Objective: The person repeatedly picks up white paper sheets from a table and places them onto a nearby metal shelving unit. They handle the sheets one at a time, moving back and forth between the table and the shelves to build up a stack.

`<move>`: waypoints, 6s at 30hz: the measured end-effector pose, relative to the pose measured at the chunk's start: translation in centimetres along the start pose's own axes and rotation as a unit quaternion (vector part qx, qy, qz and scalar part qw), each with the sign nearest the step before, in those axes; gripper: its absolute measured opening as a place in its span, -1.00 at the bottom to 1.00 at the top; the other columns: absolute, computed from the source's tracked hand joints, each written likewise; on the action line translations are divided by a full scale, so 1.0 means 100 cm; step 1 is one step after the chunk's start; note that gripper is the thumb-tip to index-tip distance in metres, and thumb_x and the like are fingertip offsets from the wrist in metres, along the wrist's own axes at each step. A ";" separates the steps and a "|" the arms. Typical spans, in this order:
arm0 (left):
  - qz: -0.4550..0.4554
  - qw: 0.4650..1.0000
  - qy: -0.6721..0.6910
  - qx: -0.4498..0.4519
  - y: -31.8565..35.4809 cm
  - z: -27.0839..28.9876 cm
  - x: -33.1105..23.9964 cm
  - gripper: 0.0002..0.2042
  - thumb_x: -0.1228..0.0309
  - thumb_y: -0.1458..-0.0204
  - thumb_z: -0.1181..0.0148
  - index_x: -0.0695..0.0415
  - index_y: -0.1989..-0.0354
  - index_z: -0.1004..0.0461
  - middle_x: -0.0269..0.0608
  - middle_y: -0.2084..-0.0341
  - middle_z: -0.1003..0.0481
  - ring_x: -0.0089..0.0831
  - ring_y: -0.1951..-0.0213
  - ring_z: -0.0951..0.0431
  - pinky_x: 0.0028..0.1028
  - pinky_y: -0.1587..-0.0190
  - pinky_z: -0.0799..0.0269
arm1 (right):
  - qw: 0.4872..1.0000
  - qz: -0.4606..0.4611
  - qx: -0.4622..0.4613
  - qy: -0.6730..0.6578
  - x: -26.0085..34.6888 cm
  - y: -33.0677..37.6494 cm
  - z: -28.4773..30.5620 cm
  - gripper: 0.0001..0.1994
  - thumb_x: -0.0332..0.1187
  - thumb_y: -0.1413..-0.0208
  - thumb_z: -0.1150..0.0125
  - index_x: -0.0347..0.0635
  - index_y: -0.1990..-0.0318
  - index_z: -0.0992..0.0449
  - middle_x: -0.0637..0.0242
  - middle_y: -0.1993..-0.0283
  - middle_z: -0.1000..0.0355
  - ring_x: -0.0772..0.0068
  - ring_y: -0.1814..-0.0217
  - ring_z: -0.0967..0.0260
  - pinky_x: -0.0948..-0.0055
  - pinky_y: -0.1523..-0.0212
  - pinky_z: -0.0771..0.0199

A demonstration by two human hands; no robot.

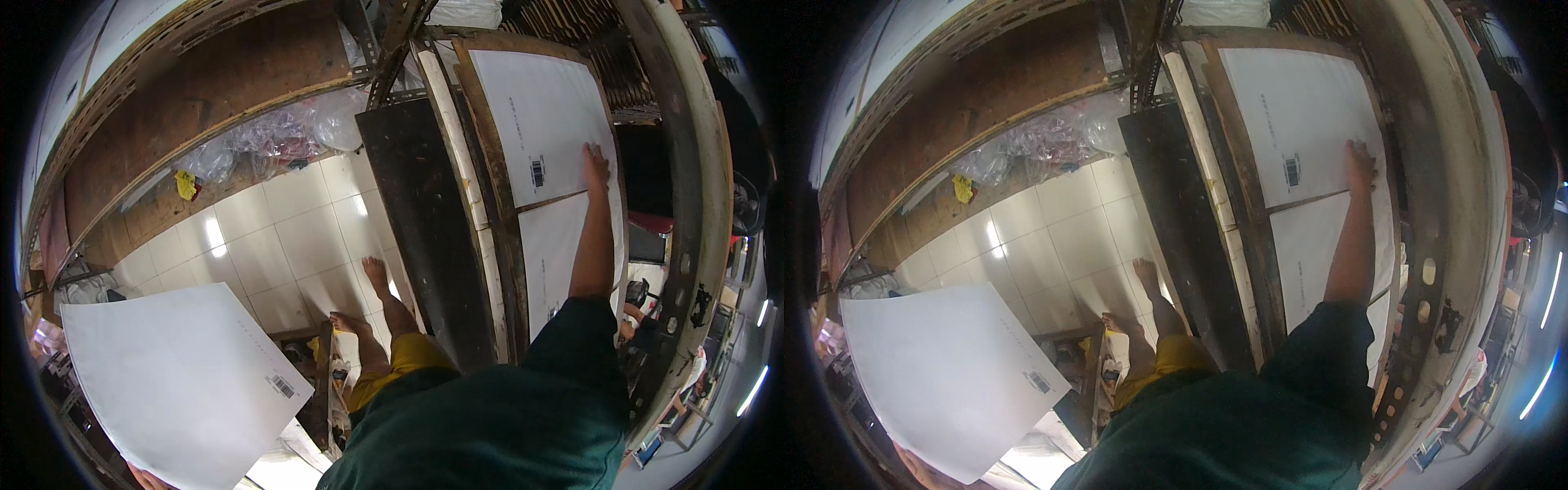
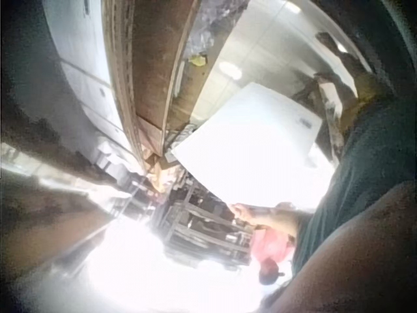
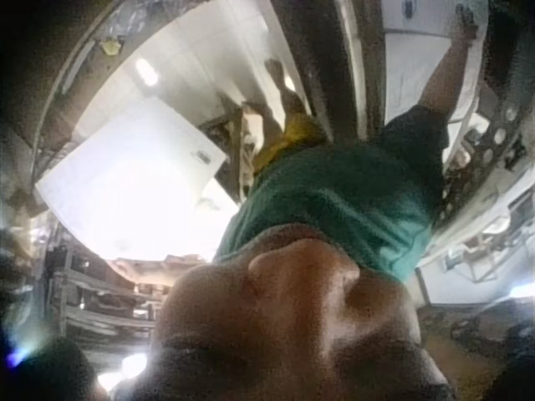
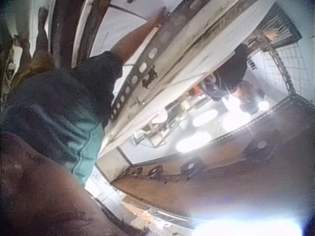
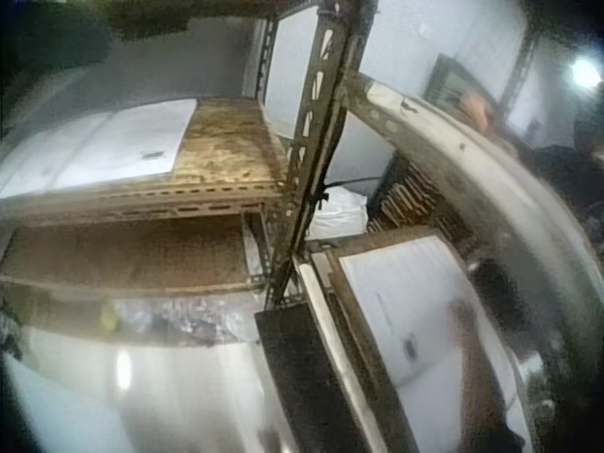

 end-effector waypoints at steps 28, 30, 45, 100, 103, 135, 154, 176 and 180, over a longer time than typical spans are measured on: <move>-0.033 0.991 0.116 -0.060 0.009 -0.135 0.088 -0.58 0.67 0.15 -0.01 0.11 0.04 -0.40 -0.25 0.37 -0.43 -0.44 0.27 -0.41 -0.46 0.14 -0.35 | 0.327 0.804 0.397 -0.299 0.231 0.580 0.087 -0.74 -0.37 0.23 -0.25 -0.18 0.29 -0.59 -0.06 -0.29 -0.07 -0.09 -0.29 -0.06 0.05 -0.12 -0.19; 0.059 0.973 0.224 0.000 0.000 -0.146 0.081 -0.63 0.65 0.11 -0.01 0.10 0.07 -0.44 -0.23 0.37 -0.45 -0.45 0.24 -0.43 -0.47 0.09 -0.31 | 0.298 0.840 0.373 -0.257 0.244 0.617 0.088 -0.75 -0.42 0.18 -0.23 -0.23 0.25 -0.58 -0.07 -0.29 -0.06 -0.10 -0.32 -0.02 0.08 -0.15 -0.15; 0.060 0.942 0.325 -0.066 -0.077 -0.064 0.073 -0.65 0.38 0.10 -0.28 0.17 0.09 -0.47 -0.22 0.32 -0.48 -0.55 0.36 -0.47 -0.55 0.29 -0.38 | 0.250 0.924 0.176 -0.230 0.372 0.715 0.055 -0.48 -0.70 0.13 0.05 -0.30 -0.11 -0.32 -0.07 -0.13 -0.26 -0.10 -0.14 -0.25 0.23 -0.07 -0.29; -0.164 0.930 -0.103 -0.314 -0.094 0.086 -0.017 -0.73 0.37 -0.14 -0.05 0.36 0.14 -0.42 -0.28 0.31 -0.45 -0.61 0.28 -0.38 -0.65 0.19 -0.25 | 0.726 0.676 -0.121 -0.039 0.781 0.258 0.466 -0.19 0.17 0.08 -0.07 0.09 -0.32 -0.01 0.00 -0.40 0.26 0.00 -0.43 0.29 0.27 -0.33 0.12; -0.174 0.939 -0.055 -0.291 -0.101 0.061 -0.065 -0.75 0.40 -0.13 -0.05 0.34 0.13 -0.40 -0.26 0.28 -0.45 -0.60 0.24 -0.40 -0.63 0.15 -0.27 | 0.710 0.694 0.071 0.097 0.766 0.293 0.423 -0.16 0.42 0.06 0.27 0.26 -0.35 0.14 0.05 -0.43 0.46 -0.02 -0.47 0.51 0.13 -0.36 0.37; -0.083 0.944 0.317 -0.043 -0.178 -0.157 -0.008 -0.69 0.50 0.07 -0.18 0.30 0.10 -0.47 -0.13 0.31 -0.54 -0.45 0.23 -0.53 -0.48 0.13 -0.41 | 0.132 0.951 0.244 -0.138 0.460 0.663 0.154 -0.54 -0.36 0.15 -0.28 -0.23 0.01 -0.44 -0.17 -0.30 0.04 -0.18 -0.28 -0.02 0.15 -0.20 -0.09; 0.293 0.700 -0.567 -0.319 0.295 0.226 0.420 -0.63 0.35 0.04 -0.12 0.17 0.02 -0.43 0.01 0.06 -0.43 -0.08 0.01 -0.42 -0.23 -0.02 -0.34 | 0.135 0.931 0.296 -0.164 0.527 0.790 0.249 -0.24 -0.59 0.23 0.03 -0.18 -0.30 -0.04 -0.08 -0.25 -0.13 0.03 -0.31 -0.06 0.37 -0.27 0.00; 0.069 0.811 -0.254 -0.522 0.049 0.118 -0.001 -0.73 0.32 -0.13 -0.01 0.30 0.16 -0.45 -0.03 0.32 -0.47 -0.16 0.32 -0.44 -0.34 0.31 -0.35 | 0.607 0.668 0.151 -0.403 1.054 0.372 0.409 -0.21 -0.55 0.40 0.03 -0.02 -0.23 -0.24 0.27 0.00 -0.27 0.42 0.11 -0.23 0.52 0.28 -0.32; -0.044 0.876 -0.203 -0.436 -0.015 0.092 -0.058 -0.70 0.38 -0.14 0.01 0.34 0.05 -0.38 -0.06 0.19 -0.44 -0.31 0.17 -0.40 -0.42 0.11 -0.26 | 0.638 0.643 0.172 -0.388 1.038 0.392 0.381 -0.20 -0.55 0.41 0.04 -0.02 -0.24 -0.22 0.22 -0.05 -0.27 0.39 0.06 -0.23 0.50 0.29 -0.30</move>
Point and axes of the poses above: each hand's wrist, its own y-axis away from the middle knuckle, its own z-axis out of the back of the hand, x = y × z, the point moved 1 cm from there along -y, towards the middle knuckle
